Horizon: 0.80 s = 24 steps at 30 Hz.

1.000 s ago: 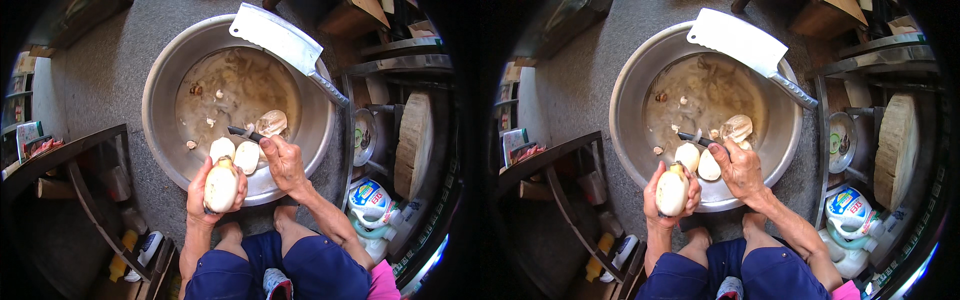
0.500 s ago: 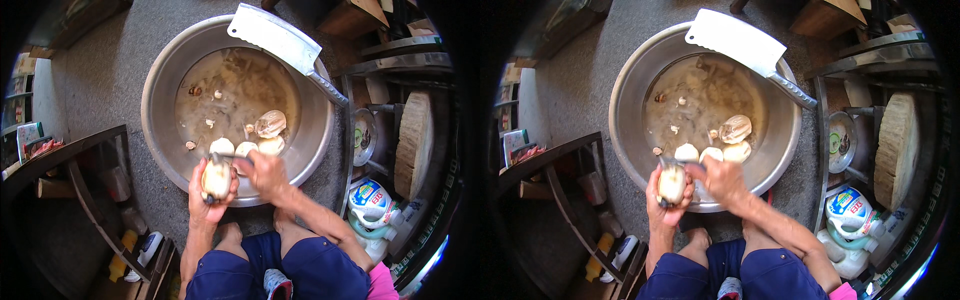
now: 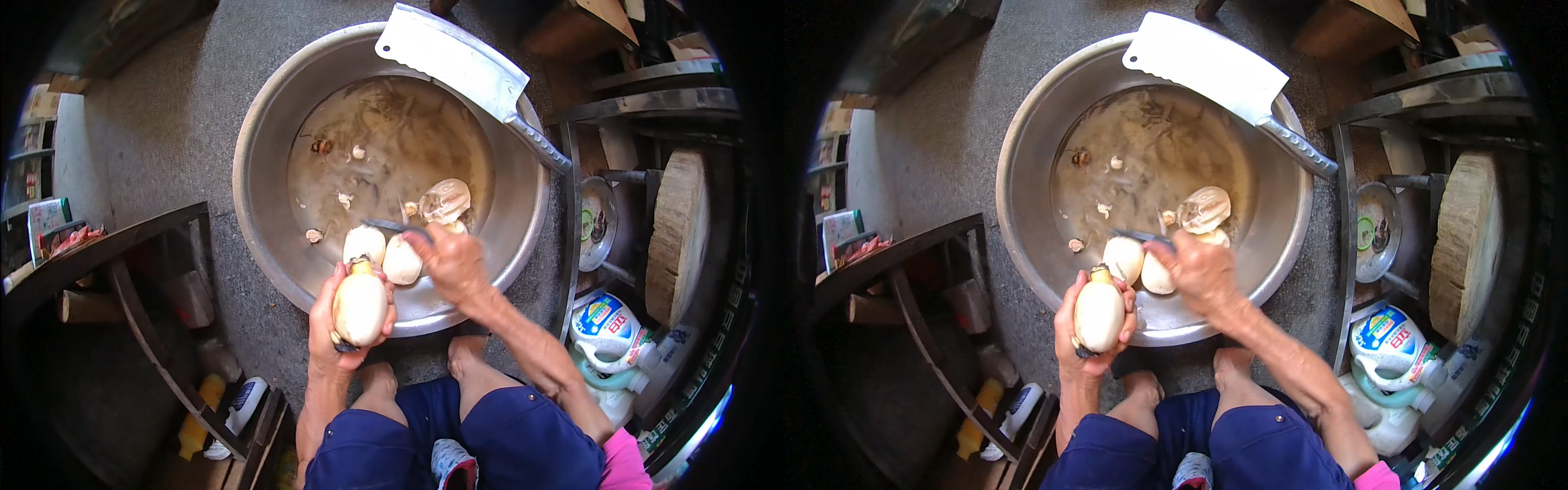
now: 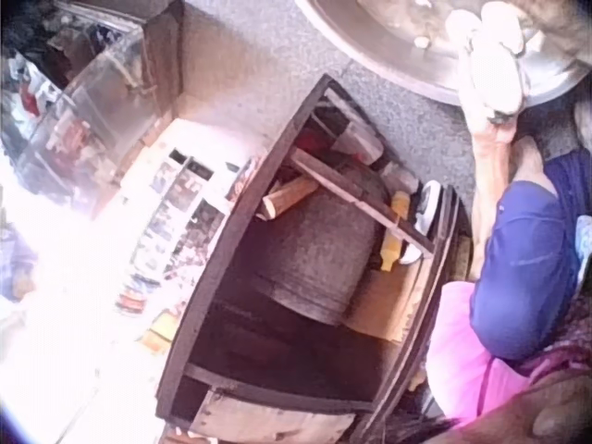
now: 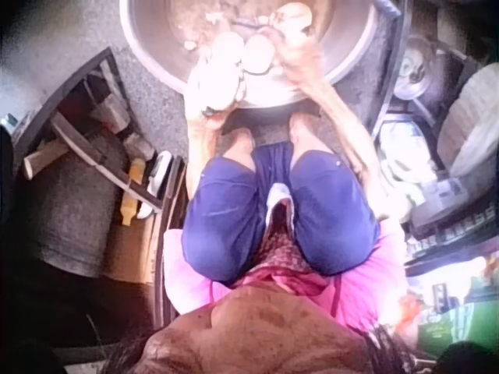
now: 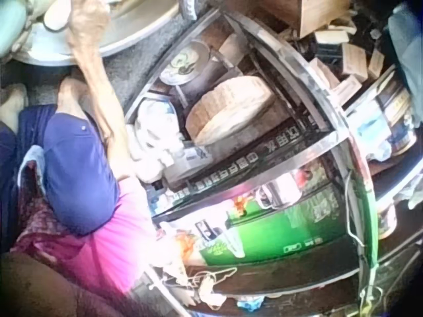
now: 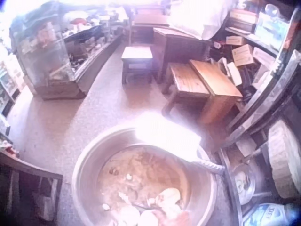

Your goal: The person peels and trims several round white vegetables using a peeler and a cleaver. The person holds each vegetable, removes the skin, and cuts off the ends, dropping the pieces into a metal basin.

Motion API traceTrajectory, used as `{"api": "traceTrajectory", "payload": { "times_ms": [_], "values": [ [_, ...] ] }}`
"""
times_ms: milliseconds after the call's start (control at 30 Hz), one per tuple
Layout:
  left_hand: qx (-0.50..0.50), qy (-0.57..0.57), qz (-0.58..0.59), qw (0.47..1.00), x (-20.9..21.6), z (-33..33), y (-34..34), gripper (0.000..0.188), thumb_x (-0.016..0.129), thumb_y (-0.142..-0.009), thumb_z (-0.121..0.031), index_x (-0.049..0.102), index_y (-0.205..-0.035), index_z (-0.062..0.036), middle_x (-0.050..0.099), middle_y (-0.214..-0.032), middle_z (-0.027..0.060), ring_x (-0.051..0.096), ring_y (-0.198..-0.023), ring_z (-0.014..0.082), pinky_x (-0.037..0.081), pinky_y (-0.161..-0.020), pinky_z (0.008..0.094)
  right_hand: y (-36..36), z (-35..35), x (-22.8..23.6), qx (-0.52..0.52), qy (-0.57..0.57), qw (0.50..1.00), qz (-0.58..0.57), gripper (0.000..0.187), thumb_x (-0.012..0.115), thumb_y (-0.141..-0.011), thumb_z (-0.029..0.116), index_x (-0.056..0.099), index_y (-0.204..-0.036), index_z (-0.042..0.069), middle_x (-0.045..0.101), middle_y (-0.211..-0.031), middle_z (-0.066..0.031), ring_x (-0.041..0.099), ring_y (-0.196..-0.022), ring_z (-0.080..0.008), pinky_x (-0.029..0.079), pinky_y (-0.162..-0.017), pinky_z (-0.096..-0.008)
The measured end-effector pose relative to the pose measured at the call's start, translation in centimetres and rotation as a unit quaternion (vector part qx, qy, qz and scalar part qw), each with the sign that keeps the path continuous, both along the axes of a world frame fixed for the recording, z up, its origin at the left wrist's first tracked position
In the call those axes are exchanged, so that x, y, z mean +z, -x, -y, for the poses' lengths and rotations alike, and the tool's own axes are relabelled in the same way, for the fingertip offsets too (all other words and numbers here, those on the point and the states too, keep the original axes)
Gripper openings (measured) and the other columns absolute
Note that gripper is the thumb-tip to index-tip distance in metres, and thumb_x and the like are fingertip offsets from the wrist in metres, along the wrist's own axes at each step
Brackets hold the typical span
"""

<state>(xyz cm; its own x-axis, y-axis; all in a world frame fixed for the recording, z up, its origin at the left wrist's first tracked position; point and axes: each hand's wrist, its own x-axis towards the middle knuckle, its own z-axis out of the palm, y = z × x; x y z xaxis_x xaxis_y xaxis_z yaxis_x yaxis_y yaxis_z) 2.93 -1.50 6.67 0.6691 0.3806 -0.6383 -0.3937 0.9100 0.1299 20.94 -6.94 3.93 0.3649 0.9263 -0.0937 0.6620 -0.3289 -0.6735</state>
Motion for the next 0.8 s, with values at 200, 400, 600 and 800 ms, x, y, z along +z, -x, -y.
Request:
{"api": "traceTrajectory", "payload": {
  "times_ms": [200,400,600,800],
  "values": [
    [0.094,0.093,-0.042,0.99,-0.3,-1.4,-0.8,0.052,0.046,-0.099,-0.053,0.061,-0.103,-0.0039,0.062,-0.092,0.0185,0.059,-0.068,0.0267,0.045,-0.048,0.0326,-0.6,1.0,1.7,0.031,-0.06,0.997,-0.039,0.048,0.061,-0.096,0.044,0.053,-0.07,0.005,0.054,-0.056,-0.0133,0.058,-0.049,-0.0315,0.044,-0.045,-0.04],
    [0.13,0.097,-0.046,0.986,-1.2,-0.3,-0.6,0.045,0.046,-0.101,-0.049,0.058,-0.11,-0.006,0.063,-0.089,0.019,0.062,-0.074,0.0294,0.054,-0.069,0.0399,3.5,1.6,2.9,0.14,-0.142,0.979,-0.039,0.043,0.071,-0.086,0.046,0.059,-0.079,0.005,0.06,-0.065,-0.0096,0.066,-0.057,-0.0246,0.049,-0.048,-0.0353],
    [0.036,0.063,-0.062,0.995,1.4,0.0,-1.3,0.056,0.036,-0.103,-0.052,0.057,-0.106,-0.0007,0.062,-0.086,0.0184,0.059,-0.057,0.027,0.049,-0.046,0.0307,-0.6,0.0,-2.3,0.014,0.02,0.996,0.088,0.05,0.063,-0.092,0.05,0.054,-0.071,0.006,0.056,-0.053,-0.014,0.061,-0.049,-0.0326,0.046,-0.043,-0.0407],
    [0.1,0.064,-0.082,0.99,0.3,-0.8,-1.2,0.051,0.041,-0.102,-0.053,0.058,-0.109,-0.0046,0.066,-0.089,0.0172,0.065,-0.066,0.028,0.054,-0.054,0.0349,0.4,0.2,2.9,0.03,-0.037,0.995,-0.087,0.047,0.062,-0.094,0.045,0.056,-0.074,0.003,0.058,-0.062,-0.0153,0.064,-0.057,-0.0355,0.048,-0.05,-0.042]
  ]
}}
